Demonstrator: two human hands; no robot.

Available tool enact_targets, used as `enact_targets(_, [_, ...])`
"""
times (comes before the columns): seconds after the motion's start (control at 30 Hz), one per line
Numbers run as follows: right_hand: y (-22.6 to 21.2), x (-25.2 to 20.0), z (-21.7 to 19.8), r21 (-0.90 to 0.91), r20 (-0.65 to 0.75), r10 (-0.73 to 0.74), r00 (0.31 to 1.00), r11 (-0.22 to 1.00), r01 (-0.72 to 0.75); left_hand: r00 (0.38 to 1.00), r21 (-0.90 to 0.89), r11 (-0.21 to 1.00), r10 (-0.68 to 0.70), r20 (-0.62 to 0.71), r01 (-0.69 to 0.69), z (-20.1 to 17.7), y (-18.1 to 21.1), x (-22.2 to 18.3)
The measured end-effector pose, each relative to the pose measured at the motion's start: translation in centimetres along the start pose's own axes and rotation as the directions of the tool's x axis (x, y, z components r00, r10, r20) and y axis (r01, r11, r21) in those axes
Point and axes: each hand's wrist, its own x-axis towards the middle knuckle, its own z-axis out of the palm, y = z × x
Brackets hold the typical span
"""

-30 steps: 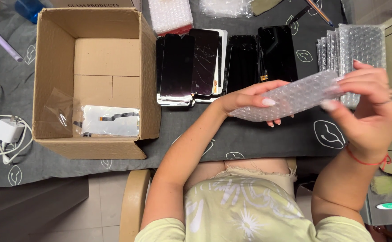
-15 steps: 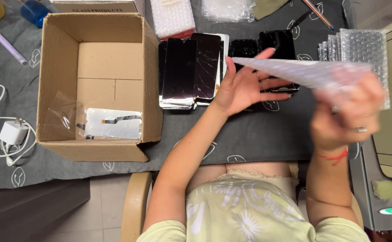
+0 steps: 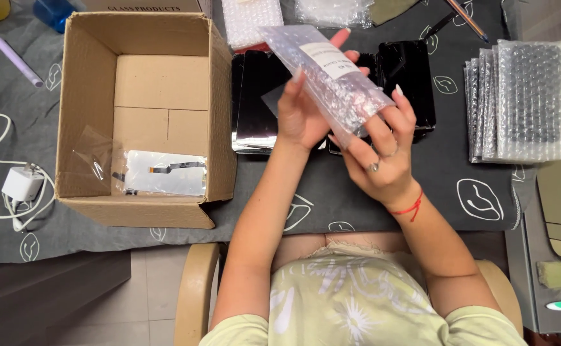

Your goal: The person puts mobile phone screens into bubble wrap sleeves by hand. They pick up the screens one at a time from a stack and slide them into the protective covers on a workbench.

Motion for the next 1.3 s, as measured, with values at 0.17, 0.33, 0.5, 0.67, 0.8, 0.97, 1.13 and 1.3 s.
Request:
enact_targets(0.17, [-1.0, -1.9, -1.0, 0.039, -0.164, 0.091, 0.982, 0.996, -0.085, 0.997, -0.065, 0.995, 0.077, -0.013, -0.077, -1.1, 1.7, -0.1])
enact_targets(0.33, [-0.7, -4.0, -1.1, 0.289, -0.261, 0.319, 0.911, 0.926, -0.241, 0.991, 0.034, 0.992, 0.117, 0.063, -0.120, -0.4, 2.1, -0.1])
enact_targets(0.5, [-0.1, -5.3, -1.3, 0.103, 0.170, 0.357, 0.918, 0.920, -0.377, 0.983, 0.051, 0.984, 0.168, 0.072, -0.172, -0.7, 2.0, 0.2])
enact_targets(0.67, [0.0, -6.1, 0.2, 0.023, 0.405, 0.270, 0.874, 0.952, -0.305, 0.988, -0.024, 0.988, 0.151, -0.009, -0.151, -1.4, 1.9, -0.2])
enact_targets(0.8, [0.6, -6.4, 0.9, -0.106, 0.499, 0.266, 0.825, 0.963, -0.247, 0.990, -0.057, 0.989, 0.135, -0.028, -0.136, -1.4, 2.0, -0.2])
enact_targets(0.97, [1.3, -6.8, 0.8, -0.169, 0.519, 0.228, 0.824, 0.972, -0.162, 0.995, -0.117, 0.988, 0.098, -0.037, -0.101, -1.6, 2.0, -0.3])
enact_targets(1.13, [1.5, -6.4, -0.1, -0.245, 0.525, 0.095, 0.845, 0.969, 0.043, 0.995, -0.118, 0.988, 0.093, -0.018, -0.095, -1.7, 2.1, -0.3])
enact_targets(1.3, [0.6, -5.8, -1.7, -0.212, 0.378, 0.093, 0.921, 0.977, -0.012, 0.992, -0.092, 0.988, 0.121, -0.039, -0.124, -1.8, 2.1, 0.0])
